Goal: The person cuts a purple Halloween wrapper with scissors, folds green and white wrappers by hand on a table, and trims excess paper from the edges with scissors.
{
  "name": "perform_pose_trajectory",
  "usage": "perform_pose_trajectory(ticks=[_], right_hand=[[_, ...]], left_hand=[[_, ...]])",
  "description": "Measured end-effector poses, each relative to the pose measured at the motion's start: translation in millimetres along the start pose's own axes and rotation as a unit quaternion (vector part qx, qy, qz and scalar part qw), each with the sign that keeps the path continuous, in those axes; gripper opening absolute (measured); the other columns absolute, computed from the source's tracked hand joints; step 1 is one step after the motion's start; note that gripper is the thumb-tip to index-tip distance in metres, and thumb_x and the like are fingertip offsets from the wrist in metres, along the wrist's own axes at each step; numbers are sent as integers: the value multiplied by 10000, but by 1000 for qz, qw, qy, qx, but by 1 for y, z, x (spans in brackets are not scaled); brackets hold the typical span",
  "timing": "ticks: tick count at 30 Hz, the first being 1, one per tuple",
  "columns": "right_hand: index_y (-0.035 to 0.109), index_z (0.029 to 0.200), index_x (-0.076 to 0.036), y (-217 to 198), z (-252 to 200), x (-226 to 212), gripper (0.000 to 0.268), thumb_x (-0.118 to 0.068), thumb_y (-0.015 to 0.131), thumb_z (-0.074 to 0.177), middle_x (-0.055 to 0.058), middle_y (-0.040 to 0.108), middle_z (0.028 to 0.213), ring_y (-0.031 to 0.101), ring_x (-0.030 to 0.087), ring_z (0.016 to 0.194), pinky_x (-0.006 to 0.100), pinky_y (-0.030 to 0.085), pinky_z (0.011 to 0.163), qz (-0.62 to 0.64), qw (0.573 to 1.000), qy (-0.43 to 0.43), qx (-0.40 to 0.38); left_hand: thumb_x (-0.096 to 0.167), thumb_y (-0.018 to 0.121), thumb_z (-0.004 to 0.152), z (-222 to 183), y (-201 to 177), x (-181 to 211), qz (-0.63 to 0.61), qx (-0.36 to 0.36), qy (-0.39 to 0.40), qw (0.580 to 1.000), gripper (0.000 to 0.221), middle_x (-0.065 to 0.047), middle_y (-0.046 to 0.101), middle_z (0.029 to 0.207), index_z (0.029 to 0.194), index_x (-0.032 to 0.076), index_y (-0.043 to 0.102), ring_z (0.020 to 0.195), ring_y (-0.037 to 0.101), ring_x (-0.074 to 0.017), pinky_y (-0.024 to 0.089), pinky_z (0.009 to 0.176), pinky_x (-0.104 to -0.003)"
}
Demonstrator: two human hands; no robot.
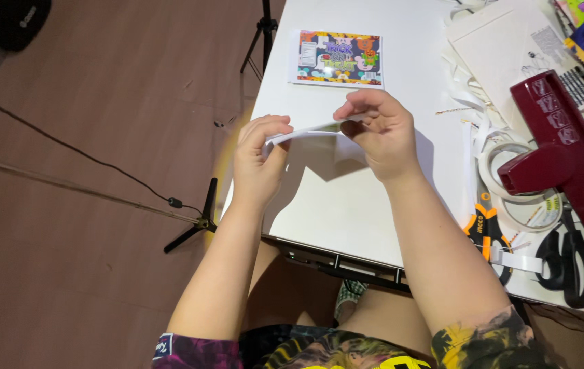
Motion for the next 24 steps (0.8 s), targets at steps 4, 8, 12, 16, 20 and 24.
perform_pose_trajectory(ticks=[4,8,12,16,20,24], right_hand=[[662,1140,60,0,-7,-15,313,-96,763,888,177,741,995,712,149,941,281,606,864,-19,999,-41,-21],[689,1076,106,-22,-15,-10,189,-11,750,941,179,711,907,680,172,831,305,588,785,-112,991,-71,-17],[759,983,-5,11,-23,-83,140,58,796,864,117,740,943,732,219,911,347,598,838,-285,956,-61,-46],[744,954,-63,32,-52,-104,160,35,760,830,113,739,955,727,306,952,430,586,850,-413,907,-9,-84],[742,993,-37,34,-92,-83,186,88,714,857,143,728,989,727,299,992,401,615,871,-372,925,74,-22],[751,1002,-21,29,-114,-60,173,97,732,877,151,709,1009,727,291,1006,373,622,856,-358,932,52,20]], left_hand=[[71,728,907,3,2,-4,4,-45,-59,997,178,-13,730,1116,1013,212,751,1245,612,-248,439,1117,-449],[25,700,879,9,7,-12,47,-95,-40,994,190,-75,740,1039,1012,149,757,1244,616,-331,433,1122,-510],[64,688,899,10,12,-5,80,-130,-46,987,203,40,747,1059,910,256,753,1282,576,-290,372,1139,-516],[86,702,851,8,8,-2,124,-166,-28,978,228,67,730,1145,933,299,718,1327,534,-292,340,1156,-515],[135,677,846,6,10,-5,155,-200,-6,967,229,79,711,1200,984,316,709,1342,514,-285,326,1153,-520],[121,663,842,7,15,-18,169,-207,12,964,261,101,706,1185,986,335,704,1329,517,-241,359,1118,-475]])
Point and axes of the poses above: each hand's wrist, its own z-axis towards the middle knuckle, its own y-axis out of the palm, x = y × z, the point moved 2 cm from there along z, towards the middle knuckle
